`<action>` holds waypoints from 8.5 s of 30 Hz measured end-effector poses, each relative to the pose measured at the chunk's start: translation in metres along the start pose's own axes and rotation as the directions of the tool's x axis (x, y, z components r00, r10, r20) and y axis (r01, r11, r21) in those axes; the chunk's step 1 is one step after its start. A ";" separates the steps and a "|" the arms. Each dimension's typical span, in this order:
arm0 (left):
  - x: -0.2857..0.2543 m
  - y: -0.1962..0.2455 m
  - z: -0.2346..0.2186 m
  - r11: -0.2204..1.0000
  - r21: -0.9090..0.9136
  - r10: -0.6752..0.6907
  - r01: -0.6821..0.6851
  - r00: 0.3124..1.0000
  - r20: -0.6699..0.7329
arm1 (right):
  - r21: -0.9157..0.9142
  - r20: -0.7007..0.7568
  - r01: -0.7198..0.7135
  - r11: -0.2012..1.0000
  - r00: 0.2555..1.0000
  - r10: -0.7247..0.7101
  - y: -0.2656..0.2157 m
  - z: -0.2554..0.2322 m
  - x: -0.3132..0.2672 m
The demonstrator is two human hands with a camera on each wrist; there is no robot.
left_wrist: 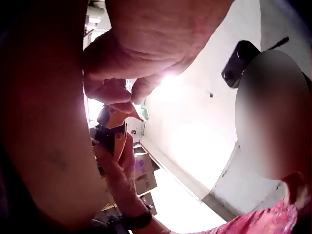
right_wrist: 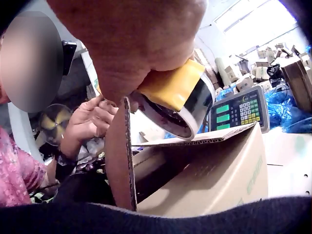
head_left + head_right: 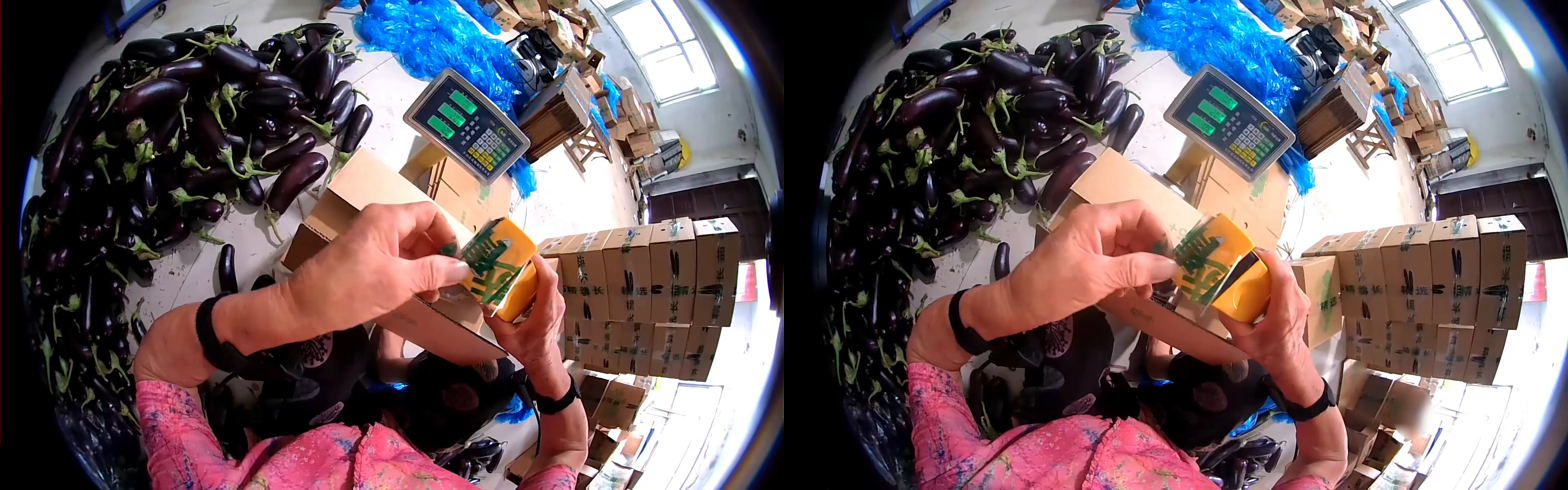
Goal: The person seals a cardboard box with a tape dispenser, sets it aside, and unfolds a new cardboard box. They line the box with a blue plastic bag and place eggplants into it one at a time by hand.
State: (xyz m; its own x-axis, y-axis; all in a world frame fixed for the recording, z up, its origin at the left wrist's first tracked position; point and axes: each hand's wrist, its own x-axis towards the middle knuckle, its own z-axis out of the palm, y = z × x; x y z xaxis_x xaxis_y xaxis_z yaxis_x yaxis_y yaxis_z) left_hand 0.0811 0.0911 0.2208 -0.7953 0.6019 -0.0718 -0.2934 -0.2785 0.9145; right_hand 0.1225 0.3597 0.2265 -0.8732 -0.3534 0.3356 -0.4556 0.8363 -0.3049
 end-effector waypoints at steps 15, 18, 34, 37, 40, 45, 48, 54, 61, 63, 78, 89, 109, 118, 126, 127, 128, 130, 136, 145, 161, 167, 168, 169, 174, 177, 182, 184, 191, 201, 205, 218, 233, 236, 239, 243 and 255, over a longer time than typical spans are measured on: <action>-0.035 0.022 -0.048 0.879 0.443 0.335 -0.176 0.890 -0.310 | -0.142 0.028 0.085 0.986 0.996 -0.081 -0.002 -0.019 0.001; -0.028 0.017 -0.043 0.872 0.420 0.408 -0.250 0.845 -0.344 | -0.115 0.010 0.026 0.993 1.000 -0.025 -0.009 -0.020 0.007; 0.063 -0.073 -0.062 0.357 0.924 0.786 -0.140 0.579 -0.216 | 0.058 0.096 -0.267 0.962 0.961 0.261 -0.004 -0.007 0.021; 0.059 -0.076 -0.076 0.558 0.823 0.642 -0.110 0.686 -0.344 | 0.113 0.097 -0.237 0.965 0.969 0.226 -0.007 0.002 0.021; 0.058 -0.070 -0.080 0.787 0.607 0.445 -0.106 0.780 -0.440 | 0.281 0.088 -0.220 0.934 0.975 0.203 -0.011 0.014 0.028; 0.047 -0.066 -0.111 0.977 -0.048 0.162 -0.209 0.866 -0.474 | 0.257 0.201 -0.230 0.939 0.963 0.181 -0.008 0.032 0.044; 0.030 -0.064 -0.132 0.941 -0.248 0.114 -0.229 0.907 -0.405 | 0.251 0.207 -0.175 0.952 0.971 0.124 -0.007 0.033 0.046; -0.007 -0.045 -0.150 0.982 -0.092 0.109 -0.166 0.891 -0.440 | 0.155 0.312 -0.164 0.974 0.944 0.110 -0.022 0.035 0.056; -0.013 -0.060 -0.175 0.988 -0.100 0.057 -0.114 0.893 -0.447 | 0.008 0.408 -0.057 0.998 0.912 0.049 -0.033 0.042 0.071; -0.008 -0.072 -0.179 0.988 -0.131 0.015 -0.081 0.895 -0.446 | 0.003 0.410 -0.070 0.998 0.910 0.063 -0.034 0.043 0.073; 0.024 -0.110 -0.137 0.815 -0.459 0.111 -0.353 0.873 -0.474 | 0.090 0.286 -0.094 0.991 0.956 0.065 -0.031 0.045 0.054; -0.003 -0.071 -0.167 0.994 0.047 0.113 -0.103 0.880 -0.462 | -0.004 0.366 -0.038 0.999 0.930 0.037 -0.038 0.044 0.061; 0.020 -0.161 -0.173 0.842 0.534 0.364 -0.075 0.811 -0.459 | -0.094 0.476 -0.033 0.995 0.876 0.074 -0.051 0.056 0.087; 0.030 -0.165 -0.179 0.520 0.854 0.404 -0.001 0.881 -0.245 | -0.132 0.493 -0.019 0.991 0.866 0.082 -0.062 0.061 0.094; 0.036 -0.208 -0.192 0.385 0.910 0.138 0.155 0.965 -0.223 | -0.154 0.473 0.003 0.988 0.878 0.071 -0.063 0.066 0.091; 0.031 -0.204 -0.189 0.539 0.796 0.002 0.277 0.944 -0.330 | -0.158 0.476 -0.006 0.987 0.875 0.081 -0.062 0.065 0.092; 0.030 -0.200 -0.187 0.569 0.780 0.064 0.259 0.932 -0.356 | -0.164 0.480 -0.012 0.986 0.872 0.090 -0.062 0.065 0.093; 0.026 -0.189 -0.181 0.625 0.748 0.179 0.225 0.891 -0.418 | -0.169 0.492 -0.022 0.985 0.864 0.104 -0.061 0.066 0.093; 0.081 -0.172 -0.165 0.856 0.331 0.487 -0.398 0.835 -0.255 | -0.146 0.480 -0.043 0.988 0.870 0.109 -0.055 0.066 0.089; 0.068 -0.100 -0.128 0.839 0.522 0.410 -0.156 0.811 -0.418 | -0.068 0.431 -0.015 0.998 0.901 0.043 -0.049 0.064 0.083; 0.072 -0.078 -0.094 -0.014 0.949 0.473 0.316 0.838 -0.272 | -0.160 0.465 -0.058 0.986 0.876 0.126 -0.007 -0.008 0.025; 0.073 -0.071 -0.089 0.011 0.930 0.347 0.366 0.871 -0.347 | -0.084 0.394 -0.156 0.984 0.902 0.177 0.042 -0.038 -0.055; 0.073 -0.073 -0.090 0.013 0.932 0.370 0.362 0.864 -0.341 | -0.057 0.373 -0.158 0.986 0.912 0.168 0.047 -0.037 -0.065; 0.073 -0.074 -0.092 0.001 0.937 0.380 0.349 0.867 -0.324 | -0.052 0.363 -0.156 0.986 0.917 0.165 0.054 -0.035 -0.074; 0.074 -0.076 -0.094 -0.013 0.936 0.388 0.353 0.864 -0.321 | 0.048 0.350 -0.233 0.971 0.915 0.202 0.085 -0.026 -0.114; 0.075 -0.077 -0.098 -0.011 0.947 0.404 0.322 0.868 -0.290 | 0.119 0.325 -0.269 0.956 0.920 0.219 0.094 -0.018 -0.127; 0.077 -0.081 -0.105 0.030 0.961 0.432 0.276 0.863 -0.262 | 0.238 0.293 -0.324 0.916 0.923 0.250 0.113 0.014 -0.144; 0.078 -0.083 -0.107 0.032 0.967 0.447 0.252 0.862 -0.239 | 0.332 0.242 -0.309 0.891 0.941 0.236 0.126 0.038 -0.155; 0.079 -0.078 -0.106 0.051 0.986 0.477 0.159 0.864 -0.164 | 0.402 0.166 -0.348 0.847 0.937 0.307 0.154 0.114 -0.202; 0.078 -0.076 -0.098 0.059 0.976 0.410 0.212 0.886 -0.217 | 0.097 0.271 -0.374 0.922 0.902 0.337 0.166 0.105 -0.255; 0.079 -0.077 -0.099 0.037 0.982 0.434 0.188 0.882 -0.185 | -0.190 0.492 -0.379 0.906 0.762 0.422 0.130 0.051 -0.187; 0.075 -0.078 -0.105 0.163 0.957 0.381 0.240 0.879 -0.286 | -0.182 0.548 -0.501 0.846 0.663 0.510 0.185 0.150 -0.167; 0.075 -0.074 -0.101 0.138 0.955 0.392 0.261 0.871 -0.295 | 0.858 0.512 -0.508 -0.073 0.835 0.202 0.117 0.098 -0.108; 0.072 -0.072 -0.111 0.142 0.936 0.384 0.321 0.854 -0.351 | 0.852 0.523 -0.518 -0.084 0.826 0.212 0.131 0.151 -0.124; 0.066 -0.066 -0.123 0.156 0.937 0.403 0.313 0.846 -0.350 | 0.771 0.603 -0.636 0.029 0.743 0.291 0.143 0.190 -0.135; 0.049 -0.056 -0.167 0.274 0.914 0.379 0.299 0.840 -0.389 | 0.684 0.637 -0.725 0.080 0.647 0.420 0.160 0.240 -0.136; -0.059 -0.074 -0.235 0.828 0.509 0.250 0.234 0.659 -0.709 | 0.530 0.478 -0.676 0.512 0.737 0.478 0.187 0.241 -0.084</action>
State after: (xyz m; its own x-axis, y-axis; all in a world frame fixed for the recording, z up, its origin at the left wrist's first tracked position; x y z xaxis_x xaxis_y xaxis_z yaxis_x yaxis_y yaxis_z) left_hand 0.0249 -0.0996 0.0640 -0.9738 -0.2040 -0.1009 -0.1587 0.2908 0.9435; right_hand 0.0690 0.4446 -0.0734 -0.9439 -0.0612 -0.3245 0.2653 0.4447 -0.8555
